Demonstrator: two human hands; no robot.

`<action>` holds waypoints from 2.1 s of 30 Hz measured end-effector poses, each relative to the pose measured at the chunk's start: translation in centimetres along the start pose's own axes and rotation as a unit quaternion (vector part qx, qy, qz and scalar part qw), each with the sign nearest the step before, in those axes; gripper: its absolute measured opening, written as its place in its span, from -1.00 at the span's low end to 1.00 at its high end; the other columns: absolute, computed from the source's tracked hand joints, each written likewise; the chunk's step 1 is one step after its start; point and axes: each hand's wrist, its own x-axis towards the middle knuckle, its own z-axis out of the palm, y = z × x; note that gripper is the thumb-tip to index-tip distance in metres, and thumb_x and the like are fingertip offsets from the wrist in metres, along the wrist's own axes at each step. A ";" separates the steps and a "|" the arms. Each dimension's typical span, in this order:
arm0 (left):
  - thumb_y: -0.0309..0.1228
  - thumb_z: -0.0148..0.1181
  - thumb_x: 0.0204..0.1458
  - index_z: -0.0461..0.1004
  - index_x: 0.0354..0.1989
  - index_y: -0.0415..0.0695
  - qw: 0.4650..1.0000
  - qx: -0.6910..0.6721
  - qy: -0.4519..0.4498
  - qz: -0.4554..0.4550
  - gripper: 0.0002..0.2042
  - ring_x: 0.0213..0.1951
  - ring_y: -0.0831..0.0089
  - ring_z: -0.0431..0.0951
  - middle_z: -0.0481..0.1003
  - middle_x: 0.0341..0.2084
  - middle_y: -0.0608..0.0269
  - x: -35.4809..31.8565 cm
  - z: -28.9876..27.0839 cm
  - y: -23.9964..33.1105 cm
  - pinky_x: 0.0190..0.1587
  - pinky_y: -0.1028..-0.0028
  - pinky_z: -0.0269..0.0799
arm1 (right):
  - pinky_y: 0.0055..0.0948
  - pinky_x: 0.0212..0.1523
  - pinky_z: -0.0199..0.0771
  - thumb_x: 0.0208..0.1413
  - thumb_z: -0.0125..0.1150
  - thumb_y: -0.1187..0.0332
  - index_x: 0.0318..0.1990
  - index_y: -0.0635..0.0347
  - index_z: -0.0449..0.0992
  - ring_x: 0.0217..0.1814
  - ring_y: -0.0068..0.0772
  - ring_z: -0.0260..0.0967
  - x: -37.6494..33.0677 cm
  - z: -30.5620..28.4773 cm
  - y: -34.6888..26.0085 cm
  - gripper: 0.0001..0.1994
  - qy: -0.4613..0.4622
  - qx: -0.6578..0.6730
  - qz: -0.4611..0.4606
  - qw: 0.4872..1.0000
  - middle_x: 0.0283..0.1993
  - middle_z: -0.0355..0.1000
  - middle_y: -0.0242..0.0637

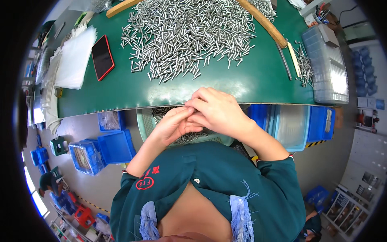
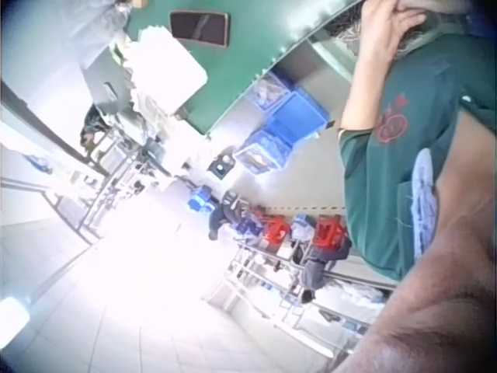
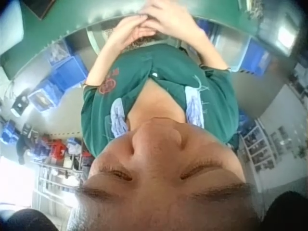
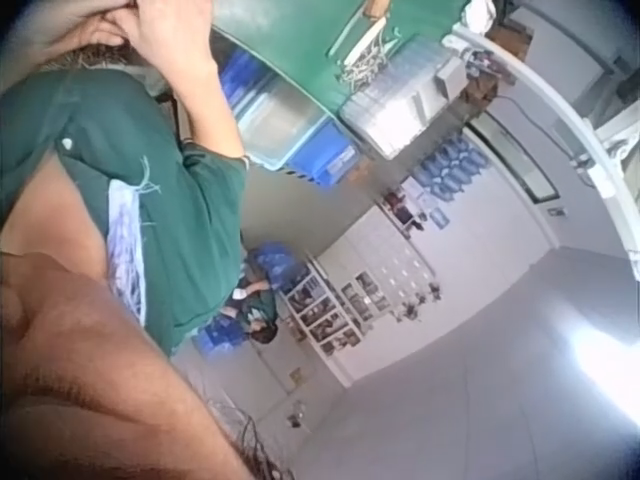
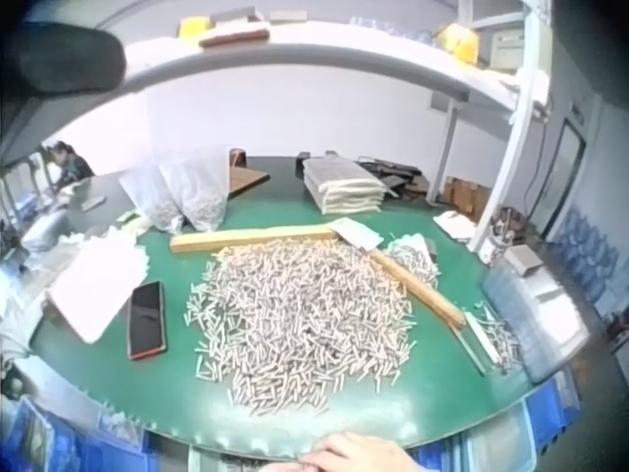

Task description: Sorting small metal pins and placing them into a bin on a manufacturing workbench.

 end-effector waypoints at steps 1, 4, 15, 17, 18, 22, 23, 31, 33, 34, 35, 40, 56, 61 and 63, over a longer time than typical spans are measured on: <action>-0.36 -0.01 0.26 0.42 -0.02 -0.32 1.000 0.019 0.016 0.008 -0.72 -0.13 0.29 0.61 0.55 -0.17 0.03 0.0 0.1 -0.2 -0.10 0.37 0.60 | -0.37 -0.26 0.48 -0.15 0.37 0.34 -0.17 0.07 0.56 -0.23 -0.32 0.45 -0.1 -0.1 -0.1 -0.70 -0.001 0.001 0.000 1.000 -0.21 0.43 -0.41; -0.34 0.00 0.26 0.44 -0.04 -0.33 0.991 0.113 0.066 0.015 -0.72 -0.20 0.37 0.62 0.56 -0.22 0.08 0.0 1.2 -0.1 -0.15 0.44 0.60 | -0.39 -0.24 0.49 -0.13 0.39 0.34 -0.11 0.09 0.56 -0.22 -0.36 0.47 -0.4 -0.4 -0.2 -0.66 -0.021 0.043 0.016 0.999 -0.17 0.44 -0.38; -0.37 0.05 0.24 0.47 -0.05 -0.31 0.933 0.338 0.064 0.104 -0.74 -0.27 0.41 0.64 0.59 -0.30 0.10 -1.9 2.5 2.2 -0.24 0.53 0.58 | -0.61 -0.27 0.33 0.01 0.35 0.44 -0.11 0.21 0.59 -0.29 -0.63 0.30 -0.1 -0.8 0.1 -0.74 -0.038 0.348 0.143 0.926 -0.17 0.40 -0.39; -0.38 0.07 0.23 0.49 -0.07 -0.32 0.940 0.323 0.066 0.085 -0.75 -0.28 0.41 0.64 0.59 -0.31 0.08 -2.1 2.7 2.7 -0.24 0.52 0.58 | -0.63 -0.27 0.30 0.01 0.34 0.46 -0.12 0.22 0.59 -0.28 -0.65 0.28 0.1 -0.7 0.1 -0.76 -0.033 0.374 0.146 0.915 -0.18 0.40 -0.40; -0.38 0.07 0.23 0.49 -0.07 -0.32 0.940 0.324 0.067 0.085 -0.75 -0.28 0.41 0.64 0.59 -0.31 0.08 -2.1 2.8 3.0 -0.24 0.52 0.58 | -0.64 -0.28 0.29 0.01 0.34 0.46 -0.13 0.23 0.60 -0.28 -0.65 0.28 0.1 -0.7 0.1 -0.76 -0.029 0.380 0.145 0.913 -0.19 0.40 -0.41; -0.35 0.08 0.23 0.51 -0.12 -0.30 0.945 0.315 0.054 0.070 -0.75 -0.27 0.47 0.63 0.60 -0.31 0.13 -2.2 3.1 3.4 -0.22 0.55 0.57 | -0.65 -0.31 0.27 0.01 0.33 0.48 -0.13 0.22 0.61 -0.27 -0.66 0.29 0.3 -1.0 0.0 -0.77 -0.032 0.384 0.159 0.909 -0.20 0.41 -0.40; -0.34 0.08 0.23 0.51 -0.12 -0.30 0.944 0.318 0.059 0.067 -0.75 -0.27 0.47 0.63 0.60 -0.31 0.13 -2.1 3.1 3.4 -0.22 0.54 0.56 | -0.65 -0.31 0.27 0.01 0.33 0.48 -0.13 0.22 0.61 -0.27 -0.66 0.29 0.3 -0.9 0.0 -0.77 -0.032 0.385 0.158 0.909 -0.20 0.41 -0.40; -0.33 0.07 0.23 0.51 -0.11 -0.30 0.937 0.334 0.068 0.079 -0.74 -0.28 0.47 0.63 0.60 -0.33 0.13 -2.1 2.9 3.4 -0.22 0.55 0.56 | -0.66 -0.33 0.27 0.02 0.32 0.49 -0.12 0.19 0.61 -0.27 -0.67 0.31 0.0 -1.0 0.4 -0.77 -0.006 0.340 0.160 0.927 -0.19 0.41 -0.41; -0.33 0.07 0.23 0.51 -0.11 -0.30 0.935 0.338 0.071 0.085 -0.74 -0.28 0.48 0.64 0.61 -0.34 0.14 -2.1 2.9 3.2 -0.23 0.56 0.56 | -0.65 -0.33 0.29 0.03 0.31 0.49 -0.11 0.18 0.61 -0.26 -0.67 0.32 0.3 -1.1 -0.1 -0.76 0.001 0.343 0.163 0.925 -0.18 0.41 -0.40; -0.34 0.08 0.23 0.51 -0.12 -0.29 0.926 0.358 0.086 0.087 -0.75 -0.29 0.47 0.64 0.61 -0.34 0.14 -2.0 2.9 3.1 -0.23 0.55 0.56 | -0.64 -0.33 0.31 0.03 0.31 0.49 -0.10 0.18 0.60 -0.25 -0.66 0.33 0.5 -1.1 -0.3 -0.76 0.008 0.345 0.166 0.924 -0.18 0.41 -0.40; -0.35 0.08 0.22 0.51 -0.12 -0.29 0.916 0.378 0.100 0.089 -0.76 -0.29 0.47 0.64 0.61 -0.35 0.14 -2.0 3.0 3.0 -0.23 0.54 0.56 | -0.64 -0.33 0.31 0.03 0.31 0.49 -0.10 0.18 0.60 -0.25 -0.66 0.33 0.5 -0.9 -0.5 -0.76 0.009 0.345 0.166 0.924 -0.18 0.41 -0.40; -0.46 0.08 0.19 0.48 -0.08 -0.32 0.874 0.462 0.103 0.110 -0.79 -0.25 0.44 0.63 0.61 -0.31 0.10 -2.1 3.3 3.1 -0.18 0.51 0.56 | -0.61 -0.25 0.40 0.06 0.27 0.51 -0.16 0.23 0.57 -0.27 -0.62 0.39 0.5 -0.2 0.0 -0.82 -0.011 0.321 0.143 0.936 -0.23 0.45 -0.40; -0.51 0.04 0.19 0.48 -0.03 -0.30 0.865 0.424 0.160 0.214 -0.78 -0.27 0.52 0.61 0.61 -0.28 0.14 -3.5 2.1 5.2 -0.17 0.54 0.51 | -0.60 -0.26 0.41 0.22 0.16 0.34 -0.14 0.25 0.50 -0.25 -0.65 0.36 -0.3 -0.1 1.7 -0.82 -0.049 0.655 0.285 0.698 -0.22 0.45 -0.41; -0.46 0.08 0.17 0.51 -0.04 -0.20 0.796 0.524 0.218 0.212 -0.78 -0.33 0.45 0.63 0.62 -0.31 0.19 -2.8 3.5 6.0 -0.24 0.51 0.51 | -0.65 -0.20 0.37 0.14 0.22 0.44 -0.12 0.27 0.55 -0.20 -0.69 0.36 -0.2 -0.6 0.8 -0.82 -0.016 0.530 0.215 0.821 -0.21 0.44 -0.43; -0.45 0.11 0.16 0.52 -0.05 -0.19 0.733 0.592 0.227 0.247 -0.78 -0.36 0.50 0.61 0.62 -0.30 0.19 -1.8 2.9 5.8 -0.27 0.53 0.50 | -0.55 -0.23 0.45 0.12 0.24 0.39 -0.10 0.21 0.54 -0.26 -0.59 0.43 0.5 -1.2 1.6 -0.79 0.015 0.300 0.201 0.932 -0.23 0.45 -0.35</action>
